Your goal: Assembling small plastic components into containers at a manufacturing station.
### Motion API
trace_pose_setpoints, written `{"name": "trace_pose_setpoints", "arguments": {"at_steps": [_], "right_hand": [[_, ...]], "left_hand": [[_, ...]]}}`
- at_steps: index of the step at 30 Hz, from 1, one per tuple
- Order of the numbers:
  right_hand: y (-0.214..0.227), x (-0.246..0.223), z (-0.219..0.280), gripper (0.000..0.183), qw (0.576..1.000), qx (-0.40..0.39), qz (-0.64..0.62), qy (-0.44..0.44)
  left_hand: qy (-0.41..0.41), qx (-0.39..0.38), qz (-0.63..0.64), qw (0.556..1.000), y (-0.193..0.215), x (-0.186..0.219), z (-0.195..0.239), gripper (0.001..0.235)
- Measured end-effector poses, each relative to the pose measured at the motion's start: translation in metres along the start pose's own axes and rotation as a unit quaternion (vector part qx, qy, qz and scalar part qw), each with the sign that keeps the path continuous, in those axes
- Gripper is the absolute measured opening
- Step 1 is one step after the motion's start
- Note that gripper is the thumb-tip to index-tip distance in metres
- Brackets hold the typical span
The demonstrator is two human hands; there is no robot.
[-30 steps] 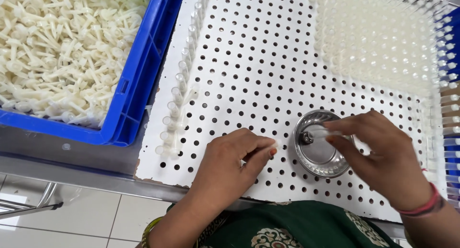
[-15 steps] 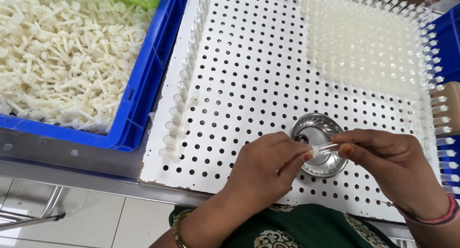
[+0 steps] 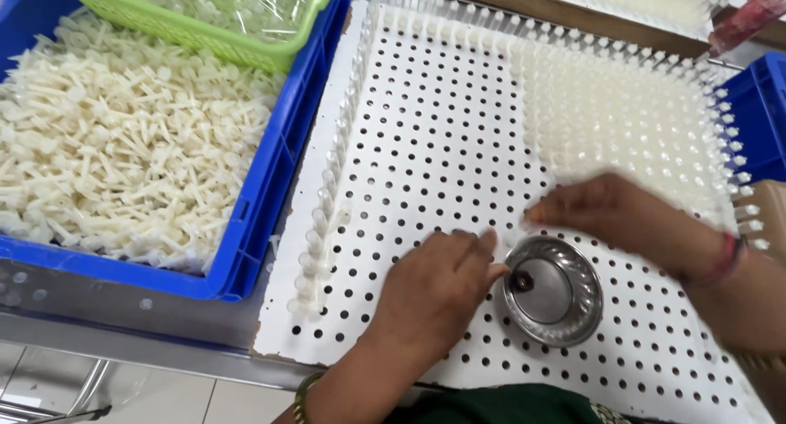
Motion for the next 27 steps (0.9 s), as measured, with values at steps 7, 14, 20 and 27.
{"name": "trace_pose_setpoints", "arguments": {"at_steps": [7, 14, 20, 27], "right_hand": [[0.09, -0.057, -0.126, 0.024, 0.758, 0.418, 0.39, 0.313], [0.099, -0.028, -0.205, 0.02, 0.656, 0.443, 0.527, 0.31], [0.067, -0.057, -0.097, 0.015, 0.672, 0.412, 0.479, 0.386], [0.032, -0.052, 0.07, 0.008, 0.759, 0.406, 0.398, 0.316]], "left_hand": [[0.101, 0.078, -0.118, 0.985, 0.07, -0.031, -0.006, 0.036], [0.152, 0.088, -0.161, 0.971, 0.133, -0.048, 0.003, 0.026], [0.103, -0.039, -0.256, 0.96, 0.12, -0.059, -0.004, 0.017], [0.01, -0.103, -0.436, 0.894, 0.068, -0.058, -0.012, 0.014]]}}
Point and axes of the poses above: each hand's wrist, its own z-axis away from the middle knuckle, its own y-axis out of the back of the hand, x = y × z, the point moved 5 cm from there along -z, towards the middle knuckle
